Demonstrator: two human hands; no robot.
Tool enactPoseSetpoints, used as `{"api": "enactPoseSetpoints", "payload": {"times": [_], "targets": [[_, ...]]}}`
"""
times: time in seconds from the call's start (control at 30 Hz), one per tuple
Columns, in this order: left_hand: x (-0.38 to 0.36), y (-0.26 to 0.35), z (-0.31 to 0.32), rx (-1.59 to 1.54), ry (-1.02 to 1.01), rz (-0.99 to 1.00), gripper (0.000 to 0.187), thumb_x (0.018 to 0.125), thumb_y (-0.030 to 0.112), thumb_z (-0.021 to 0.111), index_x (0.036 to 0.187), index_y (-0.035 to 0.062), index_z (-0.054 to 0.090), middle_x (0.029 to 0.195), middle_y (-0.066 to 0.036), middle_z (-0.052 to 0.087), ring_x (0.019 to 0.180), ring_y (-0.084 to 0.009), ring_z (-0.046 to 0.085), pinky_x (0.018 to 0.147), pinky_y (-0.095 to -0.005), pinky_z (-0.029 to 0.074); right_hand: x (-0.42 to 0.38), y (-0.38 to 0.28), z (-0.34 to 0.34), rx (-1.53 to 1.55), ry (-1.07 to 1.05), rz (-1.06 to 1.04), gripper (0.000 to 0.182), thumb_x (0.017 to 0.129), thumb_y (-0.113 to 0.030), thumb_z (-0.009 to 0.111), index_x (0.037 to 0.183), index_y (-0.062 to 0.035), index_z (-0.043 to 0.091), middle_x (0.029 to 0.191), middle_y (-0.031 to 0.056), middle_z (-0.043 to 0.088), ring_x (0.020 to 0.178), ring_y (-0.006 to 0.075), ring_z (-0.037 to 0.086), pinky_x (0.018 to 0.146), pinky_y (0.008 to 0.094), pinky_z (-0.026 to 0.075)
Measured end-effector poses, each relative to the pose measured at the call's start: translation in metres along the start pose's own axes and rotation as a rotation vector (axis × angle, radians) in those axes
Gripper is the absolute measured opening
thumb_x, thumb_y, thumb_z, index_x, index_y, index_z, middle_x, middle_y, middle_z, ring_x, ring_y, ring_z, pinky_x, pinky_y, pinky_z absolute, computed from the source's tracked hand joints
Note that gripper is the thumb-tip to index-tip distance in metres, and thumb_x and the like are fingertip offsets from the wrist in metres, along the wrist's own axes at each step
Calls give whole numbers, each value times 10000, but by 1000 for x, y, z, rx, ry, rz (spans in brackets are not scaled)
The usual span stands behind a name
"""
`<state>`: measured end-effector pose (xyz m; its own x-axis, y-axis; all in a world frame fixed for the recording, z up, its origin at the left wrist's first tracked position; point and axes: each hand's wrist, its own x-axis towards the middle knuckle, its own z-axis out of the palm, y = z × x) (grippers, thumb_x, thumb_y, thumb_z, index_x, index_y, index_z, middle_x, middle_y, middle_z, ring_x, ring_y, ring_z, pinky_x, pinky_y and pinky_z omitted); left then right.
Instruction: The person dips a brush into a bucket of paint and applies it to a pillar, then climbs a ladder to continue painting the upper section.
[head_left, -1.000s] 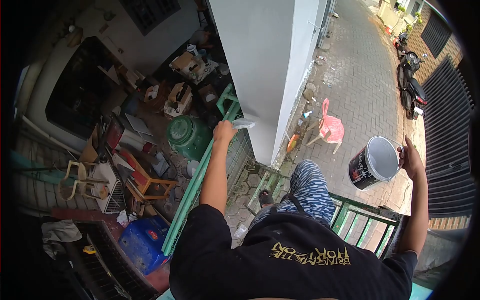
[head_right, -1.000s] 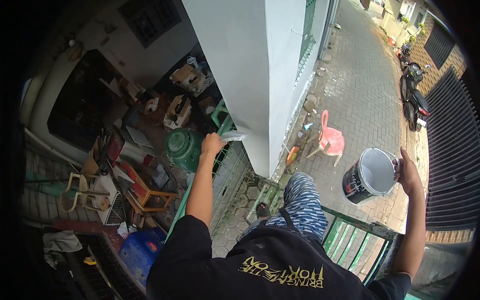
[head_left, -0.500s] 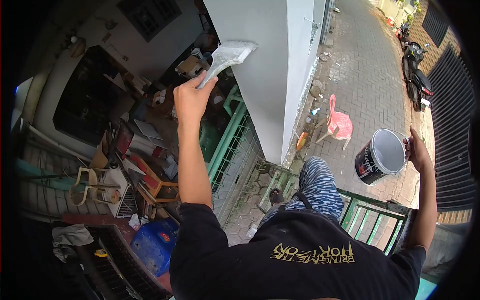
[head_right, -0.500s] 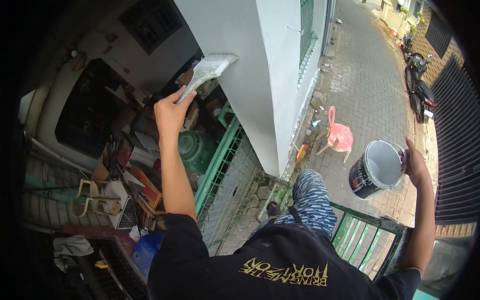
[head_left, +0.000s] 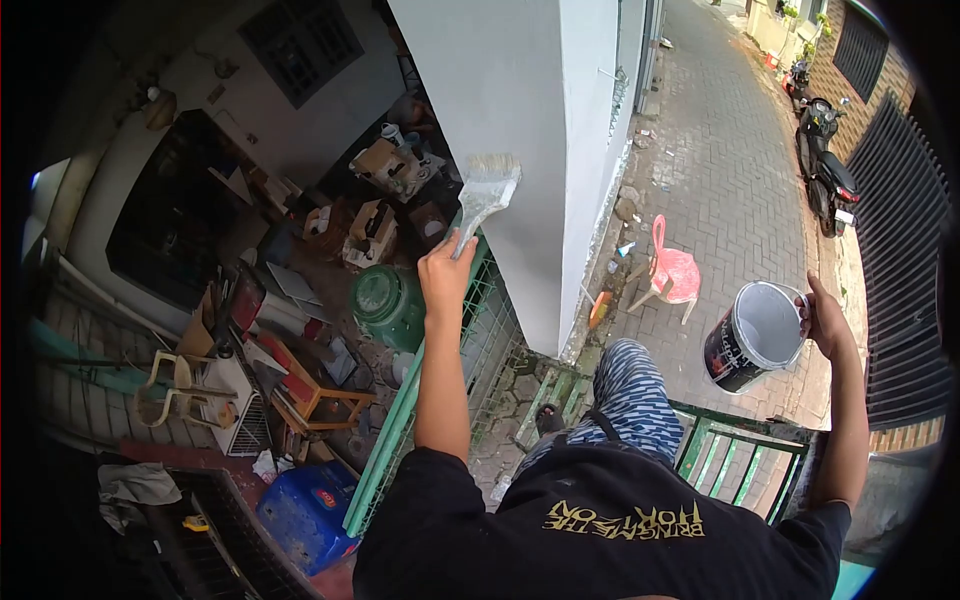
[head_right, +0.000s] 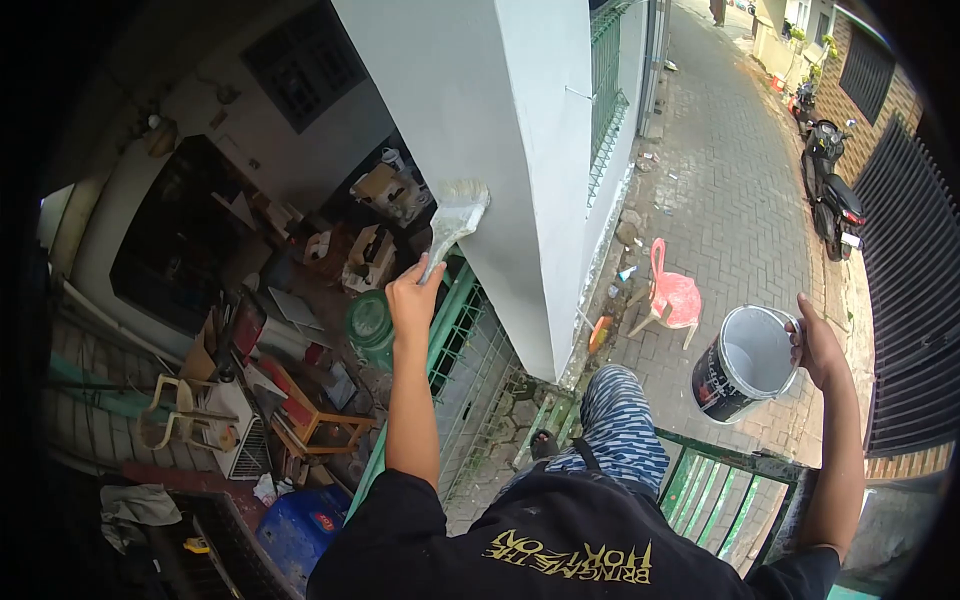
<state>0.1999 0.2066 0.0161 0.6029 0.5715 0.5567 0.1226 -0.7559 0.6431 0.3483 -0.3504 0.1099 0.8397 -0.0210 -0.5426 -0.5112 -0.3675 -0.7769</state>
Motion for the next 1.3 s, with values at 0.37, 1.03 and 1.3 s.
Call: {"api": "enactPoseSetpoints", "payload": {"times": [0.37, 1.03, 1.3], "targets": [[-6, 54, -37, -90, 16, -139, 382, 753, 201, 736, 1014, -65, 651, 970, -240, 653, 873, -310, 673, 746, -332, 525, 1, 2, -1, -1, 3, -6, 567, 892, -604, 417, 696, -80, 508, 545, -8, 370, 487, 151, 355, 503, 292, 313], [-85, -27, 43, -108, -10, -321, 357, 790, 221, 717, 1030, -38, 663, 918, -213, 677, 793, -275, 677, 730, -331, 516, 4, 2, 0, -14, 25, -22, 556, 898, -599, 410, 702, -89, 515, 522, -24, 371, 456, 127, 361, 465, 271, 318], [9, 35, 29, -168, 209, 155, 456, 858, 122, 640, 1278, 5, 508, 1043, -178, 623, 835, -240, 636, 679, -318, 503, -2, -1, 2, -17, 22, -21, 552, 897, -600, 416, 716, -88, 513, 534, -35, 369, 464, 121, 347, 472, 266, 312]]}}
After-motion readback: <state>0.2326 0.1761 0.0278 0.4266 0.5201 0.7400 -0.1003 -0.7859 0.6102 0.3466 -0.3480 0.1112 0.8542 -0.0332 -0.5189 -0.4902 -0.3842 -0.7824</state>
